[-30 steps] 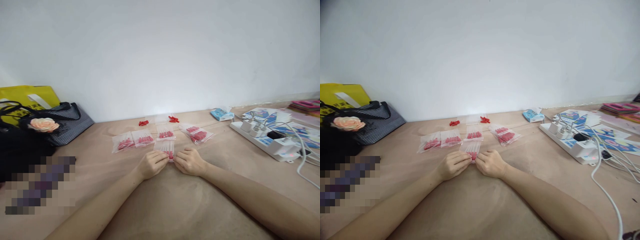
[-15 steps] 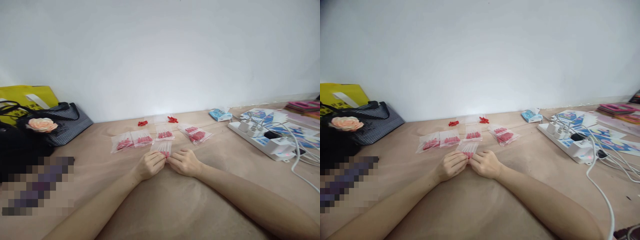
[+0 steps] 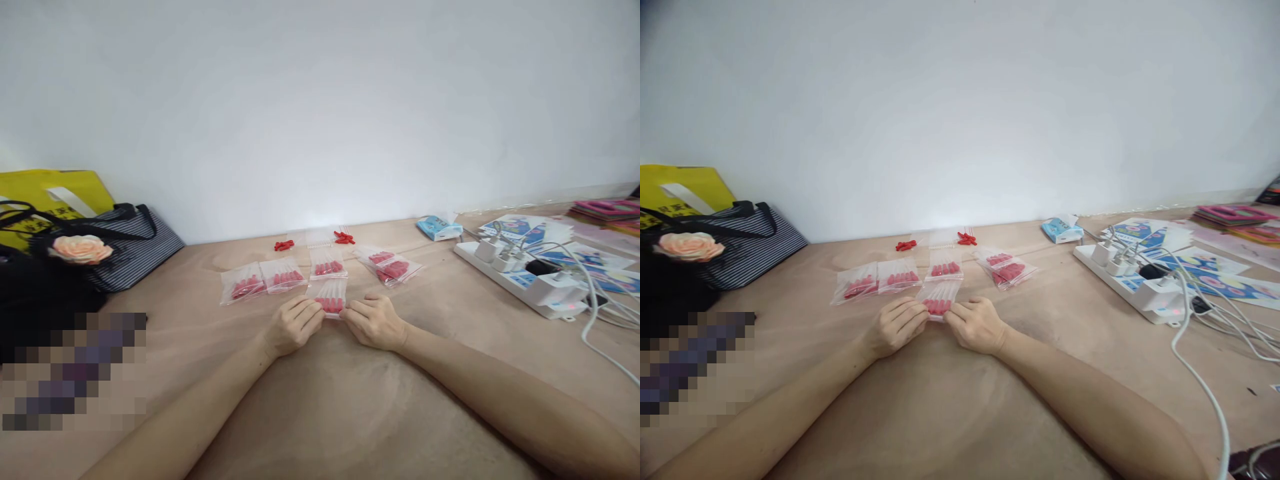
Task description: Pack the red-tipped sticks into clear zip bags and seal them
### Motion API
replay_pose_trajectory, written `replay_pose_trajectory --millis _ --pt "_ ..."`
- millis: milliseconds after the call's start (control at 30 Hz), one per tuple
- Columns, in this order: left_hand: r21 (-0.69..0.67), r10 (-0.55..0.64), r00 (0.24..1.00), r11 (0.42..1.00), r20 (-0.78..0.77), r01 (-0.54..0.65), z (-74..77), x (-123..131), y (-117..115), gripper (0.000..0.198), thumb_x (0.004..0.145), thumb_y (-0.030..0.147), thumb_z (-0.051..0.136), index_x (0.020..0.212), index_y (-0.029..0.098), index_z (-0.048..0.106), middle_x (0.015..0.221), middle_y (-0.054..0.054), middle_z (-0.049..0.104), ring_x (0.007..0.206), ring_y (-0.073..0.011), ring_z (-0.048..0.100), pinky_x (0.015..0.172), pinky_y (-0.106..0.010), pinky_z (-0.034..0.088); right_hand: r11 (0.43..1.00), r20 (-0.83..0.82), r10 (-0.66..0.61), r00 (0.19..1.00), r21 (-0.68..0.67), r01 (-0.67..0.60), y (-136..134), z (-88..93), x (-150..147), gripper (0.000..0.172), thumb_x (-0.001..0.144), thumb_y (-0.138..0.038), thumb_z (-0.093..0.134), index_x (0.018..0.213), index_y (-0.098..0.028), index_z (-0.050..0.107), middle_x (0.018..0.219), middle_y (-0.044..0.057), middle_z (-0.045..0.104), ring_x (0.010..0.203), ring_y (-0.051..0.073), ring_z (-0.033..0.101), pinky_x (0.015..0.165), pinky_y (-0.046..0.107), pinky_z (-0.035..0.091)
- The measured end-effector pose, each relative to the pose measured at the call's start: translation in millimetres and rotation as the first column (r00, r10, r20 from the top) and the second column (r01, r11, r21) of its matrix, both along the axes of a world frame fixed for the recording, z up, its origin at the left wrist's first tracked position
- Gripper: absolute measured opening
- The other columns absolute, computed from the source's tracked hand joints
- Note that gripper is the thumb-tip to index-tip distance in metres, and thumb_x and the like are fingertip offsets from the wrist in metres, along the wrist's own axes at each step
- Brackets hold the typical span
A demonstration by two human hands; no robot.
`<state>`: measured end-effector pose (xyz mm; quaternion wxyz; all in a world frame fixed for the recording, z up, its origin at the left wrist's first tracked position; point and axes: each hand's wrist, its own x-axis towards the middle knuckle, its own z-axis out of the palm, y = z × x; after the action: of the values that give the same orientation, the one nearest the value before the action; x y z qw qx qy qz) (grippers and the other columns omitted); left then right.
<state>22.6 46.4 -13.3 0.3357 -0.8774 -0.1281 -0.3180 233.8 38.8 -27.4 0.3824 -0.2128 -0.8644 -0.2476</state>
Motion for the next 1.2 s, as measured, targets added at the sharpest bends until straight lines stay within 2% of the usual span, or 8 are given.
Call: replay_pose_trajectory --millis 233,500,700,900,1000,1067,1133,1200 --pt "-0.075 0.09 0.996 0.993 -0.01 -0.09 0.1 -9.0 5.3 0.007 0.082 0.008 0.049 0.079 0.012 0.053 0.07 -0.005 0.061 0.065 -0.0163 0.058 0.064 -0.031 0.05 0.996 -0.013 -0.035 0.999 -0.086 0.034 -1.7 1.0 11.0 0.018 0.082 -0.013 0.041 0.07 -0.016 0.055 0.058 -0.001 0.054 0.051 0.009 0.043 0.051 0.025 0.024" --pt "-0.136 0.106 0.994 0.986 0.021 -0.102 -0.7 -14.5 3.4 0.013 0.086 0.008 0.043 0.079 0.012 0.053 0.069 -0.005 0.06 0.066 -0.0162 0.057 0.063 -0.029 0.049 0.973 0.004 -0.042 0.999 -0.226 0.042 1.0 1.0 21.1 0.017 0.081 -0.015 0.042 0.072 -0.016 0.056 0.061 0.0 0.054 0.052 0.009 0.042 0.05 0.024 0.024" --pt "-0.161 0.072 0.997 0.984 0.0 -0.071 2.7 -6.4 -5.2 0.023 0.09 0.008 0.035 0.078 0.013 0.053 0.066 -0.004 0.059 0.061 -0.0145 0.055 0.06 -0.028 0.047 0.984 -0.019 -0.09 0.996 -0.158 0.086 -1.2 3.0 5.7 0.017 0.085 -0.026 0.045 0.081 -0.019 0.06 0.073 0.002 0.058 0.063 0.011 0.046 0.053 0.024 0.027" --pt "-0.192 0.058 0.998 0.98 -0.009 -0.059 2.1 3.0 -9.4 0.025 0.089 0.009 0.035 0.073 0.014 0.054 0.062 -0.003 0.059 0.057 -0.0139 0.052 0.058 -0.027 0.046 0.998 0.004 -0.014 1.0 -0.067 0.015 -1.6 0.0 -6.9 0.022 0.084 -0.017 0.043 0.069 -0.018 0.059 0.061 0.0 0.055 0.059 0.011 0.042 0.052 0.027 0.024" --pt "-0.194 0.075 0.997 0.978 0.021 -0.07 -0.4 -2.6 -4.6 0.023 0.088 0.015 0.042 0.068 0.015 0.053 0.059 -0.001 0.058 0.055 -0.0129 0.053 0.058 -0.025 0.045 0.995 0.003 -0.011 1.0 -0.1 0.011 -1.3 3.0 -0.2 0.022 0.084 -0.017 0.044 0.069 -0.019 0.061 0.061 0.0 0.056 0.06 0.011 0.043 0.052 0.026 0.024" --pt "-0.197 0.12 0.99 0.975 0.069 -0.105 -1.2 -11.8 1.9 0.02 0.087 0.019 0.045 0.069 0.016 0.055 0.063 -0.003 0.061 0.061 -0.0151 0.056 0.063 -0.029 0.046 0.983 -0.034 -0.04 0.999 -0.182 0.033 0.3 8.8 8.1 0.02 0.083 -0.018 0.046 0.073 -0.022 0.064 0.067 0.001 0.059 0.064 0.011 0.047 0.052 0.025 0.027" --pt "-0.211 0.258 0.96 0.95 0.111 -0.231 -1.7 -24.1 10.9 0.013 0.085 0.022 0.048 0.081 0.016 0.058 0.08 -0.008 0.066 0.078 -0.0214 0.06 0.075 -0.037 0.045 0.95 -0.117 -0.087 0.989 -0.309 0.047 4.2 16.7 17.5 0.02 0.082 -0.018 0.047 0.077 -0.024 0.066 0.083 0.002 0.062 0.07 0.011 0.051 0.054 0.023 0.033" --pt "-0.256 0.476 0.873 0.862 0.108 -0.438 -3.1 -37.2 21.2 0.021 0.082 0.024 0.049 0.099 0.016 0.058 0.104 -0.013 0.063 0.099 -0.0283 0.056 0.087 -0.046 0.039 0.894 -0.252 -0.132 0.959 -0.448 0.005 10.4 25.6 26.6 0.02 0.081 -0.019 0.048 0.076 -0.023 0.067 0.097 0.005 0.061 0.075 0.013 0.055 0.057 0.023 0.039"
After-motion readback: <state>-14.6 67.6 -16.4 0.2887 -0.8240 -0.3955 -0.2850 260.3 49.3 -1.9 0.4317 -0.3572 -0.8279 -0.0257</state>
